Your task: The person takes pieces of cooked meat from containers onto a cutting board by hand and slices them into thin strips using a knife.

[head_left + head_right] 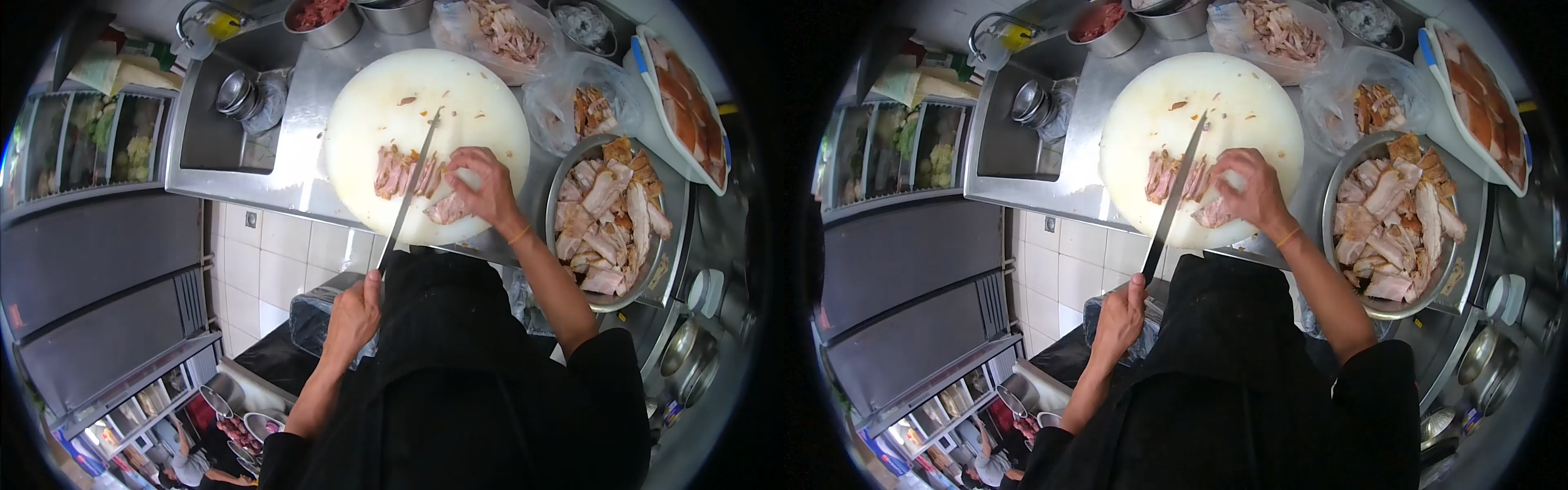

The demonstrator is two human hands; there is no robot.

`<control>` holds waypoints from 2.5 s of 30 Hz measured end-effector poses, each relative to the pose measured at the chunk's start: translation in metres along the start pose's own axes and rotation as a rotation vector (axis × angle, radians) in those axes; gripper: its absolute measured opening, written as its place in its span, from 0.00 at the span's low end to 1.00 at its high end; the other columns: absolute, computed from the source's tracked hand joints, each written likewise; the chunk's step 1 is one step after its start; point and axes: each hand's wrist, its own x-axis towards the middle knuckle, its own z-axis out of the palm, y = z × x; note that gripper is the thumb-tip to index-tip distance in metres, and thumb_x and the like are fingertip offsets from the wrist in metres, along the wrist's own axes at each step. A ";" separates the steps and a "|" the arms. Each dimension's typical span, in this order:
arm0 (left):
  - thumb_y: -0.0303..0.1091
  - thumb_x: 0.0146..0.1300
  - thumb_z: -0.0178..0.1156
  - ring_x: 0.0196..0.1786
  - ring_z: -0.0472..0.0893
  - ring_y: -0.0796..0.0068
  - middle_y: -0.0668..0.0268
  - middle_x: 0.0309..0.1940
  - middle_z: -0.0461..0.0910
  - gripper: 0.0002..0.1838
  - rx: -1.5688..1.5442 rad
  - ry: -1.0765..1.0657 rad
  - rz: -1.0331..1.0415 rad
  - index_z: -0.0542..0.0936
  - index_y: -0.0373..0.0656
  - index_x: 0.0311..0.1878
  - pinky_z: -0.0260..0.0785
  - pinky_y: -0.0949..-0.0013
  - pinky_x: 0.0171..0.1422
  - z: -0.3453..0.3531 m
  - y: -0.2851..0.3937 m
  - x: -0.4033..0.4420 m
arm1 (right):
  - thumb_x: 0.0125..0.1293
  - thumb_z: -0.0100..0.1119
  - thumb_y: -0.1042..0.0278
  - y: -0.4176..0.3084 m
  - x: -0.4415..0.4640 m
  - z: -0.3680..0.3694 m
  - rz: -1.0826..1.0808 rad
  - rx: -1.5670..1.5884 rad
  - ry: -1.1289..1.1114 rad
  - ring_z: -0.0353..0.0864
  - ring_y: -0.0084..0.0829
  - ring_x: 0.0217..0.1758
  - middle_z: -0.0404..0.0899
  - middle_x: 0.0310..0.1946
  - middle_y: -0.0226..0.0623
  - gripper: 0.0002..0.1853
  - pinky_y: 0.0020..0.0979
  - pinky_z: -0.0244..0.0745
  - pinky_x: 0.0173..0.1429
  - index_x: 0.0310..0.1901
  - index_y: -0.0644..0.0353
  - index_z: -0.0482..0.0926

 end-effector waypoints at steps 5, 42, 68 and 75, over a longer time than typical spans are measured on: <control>0.58 0.82 0.42 0.46 0.79 0.25 0.32 0.35 0.81 0.36 0.050 -0.095 -0.039 0.81 0.30 0.35 0.70 0.38 0.49 -0.005 -0.004 -0.011 | 0.46 0.71 0.67 -0.036 -0.032 -0.004 -0.190 -0.316 -0.244 0.74 0.42 0.60 0.80 0.53 0.35 0.18 0.43 0.70 0.62 0.44 0.54 0.89; 0.59 0.82 0.37 0.46 0.81 0.28 0.31 0.34 0.80 0.40 0.048 -0.247 -0.064 0.80 0.29 0.33 0.69 0.38 0.51 0.040 0.015 0.006 | 0.53 0.67 0.75 -0.017 -0.033 0.006 -0.002 -0.388 0.153 0.81 0.41 0.45 0.82 0.39 0.36 0.10 0.40 0.76 0.51 0.38 0.57 0.81; 0.57 0.82 0.42 0.46 0.79 0.24 0.31 0.35 0.81 0.36 0.044 -0.067 -0.127 0.80 0.30 0.36 0.70 0.37 0.50 0.020 0.007 -0.035 | 0.59 0.70 0.74 0.014 0.017 -0.010 -0.131 -0.212 -0.121 0.80 0.46 0.53 0.85 0.45 0.42 0.09 0.41 0.77 0.60 0.42 0.62 0.87; 0.56 0.82 0.42 0.46 0.78 0.23 0.30 0.35 0.80 0.35 0.052 -0.107 -0.182 0.81 0.29 0.37 0.69 0.35 0.51 0.015 0.016 -0.046 | 0.54 0.71 0.75 0.004 0.008 -0.004 -0.144 -0.184 -0.067 0.81 0.44 0.49 0.87 0.41 0.39 0.07 0.41 0.78 0.57 0.36 0.61 0.87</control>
